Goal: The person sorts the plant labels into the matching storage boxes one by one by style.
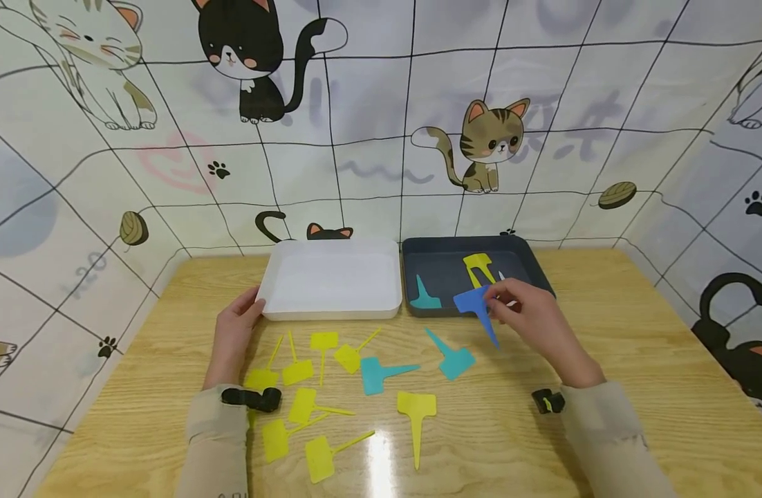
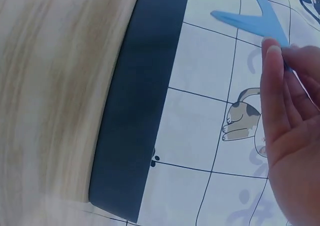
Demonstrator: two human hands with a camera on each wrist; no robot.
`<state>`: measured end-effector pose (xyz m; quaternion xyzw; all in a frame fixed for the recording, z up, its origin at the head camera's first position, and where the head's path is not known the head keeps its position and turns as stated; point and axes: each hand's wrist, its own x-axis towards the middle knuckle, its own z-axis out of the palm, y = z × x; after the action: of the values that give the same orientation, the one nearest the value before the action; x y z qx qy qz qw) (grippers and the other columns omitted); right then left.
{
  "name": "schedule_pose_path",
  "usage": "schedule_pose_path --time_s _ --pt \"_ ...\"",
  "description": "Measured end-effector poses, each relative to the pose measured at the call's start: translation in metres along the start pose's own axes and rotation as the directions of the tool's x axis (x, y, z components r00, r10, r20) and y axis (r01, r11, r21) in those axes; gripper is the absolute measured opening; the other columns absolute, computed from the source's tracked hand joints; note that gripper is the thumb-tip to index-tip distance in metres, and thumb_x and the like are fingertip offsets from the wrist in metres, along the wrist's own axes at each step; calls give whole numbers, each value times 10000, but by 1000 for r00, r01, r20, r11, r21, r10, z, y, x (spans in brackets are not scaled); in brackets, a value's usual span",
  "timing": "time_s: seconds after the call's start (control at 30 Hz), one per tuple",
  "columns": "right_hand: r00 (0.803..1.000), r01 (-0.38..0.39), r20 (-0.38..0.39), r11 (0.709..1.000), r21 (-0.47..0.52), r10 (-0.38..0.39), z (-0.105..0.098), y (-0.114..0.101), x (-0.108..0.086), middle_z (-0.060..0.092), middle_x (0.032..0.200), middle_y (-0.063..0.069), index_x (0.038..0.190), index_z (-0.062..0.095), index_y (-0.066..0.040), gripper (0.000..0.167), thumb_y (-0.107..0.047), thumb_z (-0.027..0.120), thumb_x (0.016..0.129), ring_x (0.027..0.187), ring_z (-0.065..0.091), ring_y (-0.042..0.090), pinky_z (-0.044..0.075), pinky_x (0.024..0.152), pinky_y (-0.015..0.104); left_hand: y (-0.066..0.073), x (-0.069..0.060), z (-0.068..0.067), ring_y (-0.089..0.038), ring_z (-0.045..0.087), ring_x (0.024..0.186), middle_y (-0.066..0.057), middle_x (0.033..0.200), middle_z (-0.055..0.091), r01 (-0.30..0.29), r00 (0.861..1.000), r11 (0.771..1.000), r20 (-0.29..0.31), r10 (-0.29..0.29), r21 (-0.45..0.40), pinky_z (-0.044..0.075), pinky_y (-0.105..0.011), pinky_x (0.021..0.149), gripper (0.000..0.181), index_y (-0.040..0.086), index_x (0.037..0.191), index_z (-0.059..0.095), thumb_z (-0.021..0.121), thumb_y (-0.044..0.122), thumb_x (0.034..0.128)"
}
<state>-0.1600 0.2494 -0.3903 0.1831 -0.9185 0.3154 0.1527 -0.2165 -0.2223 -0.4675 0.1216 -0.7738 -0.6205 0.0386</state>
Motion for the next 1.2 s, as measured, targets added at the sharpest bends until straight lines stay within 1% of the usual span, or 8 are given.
schedule_pose_path --time_s 0.07,0.2,0.27,0.53,0.77,0.87,1.07,1.2 --pt "1000 -13 -26 1000 5 13 -1 0 2 619 800 -11 917 612 -140 102 -72 608 842 621 598 109 481 555 231 0 0 0 -131 381 1212 -3 1325 452 -5 1000 1000 -3 5 0 328 -324 988 486 212 1317 464 539 393 873" --pt "994 -95 -50 994 49 98 -3 -2 8 625 811 1 962 607 -154 110 -106 579 867 630 607 131 490 564 231 0 0 0 -129 371 1218 -5 1322 457 -9 1000 1000 -2 9 4 317 -323 995 484 207 1315 468 544 388 872" --pt "991 -114 -63 991 75 119 -2 -5 14 623 816 1 997 604 -159 125 -139 568 879 625 604 128 487 555 229 0 0 -1 -125 370 1217 -3 1318 460 -8 1000 1000 -2 8 5 316 -319 995 482 199 1313 471 547 379 873" --pt "980 -74 -173 988 139 98 3 -24 39 572 795 -14 1051 597 -192 164 -206 530 902 598 567 130 449 504 235 -3 1 1 -120 350 1234 -5 1328 450 -9 1000 1000 2 9 10 290 -317 1010 487 192 1314 469 551 377 871" --pt "960 -66 -256 982 176 110 9 -34 49 571 849 0 1108 572 -163 204 -187 506 917 636 584 148 473 532 214 -3 3 1 -121 364 1222 -13 1317 463 -26 1000 1000 8 26 9 300 -319 1002 486 181 1309 475 554 373 870" --pt "947 -104 -281 978 181 153 11 -36 51 569 839 -12 1125 567 -171 217 -197 488 926 644 579 128 479 545 215 -4 4 3 -116 365 1221 -13 1315 465 -24 1000 1000 16 24 5 304 -312 1000 488 182 1312 472 554 372 870" --pt "921 -146 -328 966 213 212 17 -31 57 572 812 20 1163 561 -155 251 -190 450 941 653 579 169 476 552 193 -5 3 3 -118 373 1216 -6 1323 456 -16 1000 1000 16 16 2 312 -311 996 492 191 1319 462 550 376 871" --pt "908 -165 -332 945 283 257 22 -25 61 594 813 63 1153 568 -173 242 -200 460 938 639 575 177 486 558 232 -2 2 0 -119 365 1221 2 1321 457 -24 1000 1000 -3 24 19 313 -320 995 491 213 1318 464 547 392 869"
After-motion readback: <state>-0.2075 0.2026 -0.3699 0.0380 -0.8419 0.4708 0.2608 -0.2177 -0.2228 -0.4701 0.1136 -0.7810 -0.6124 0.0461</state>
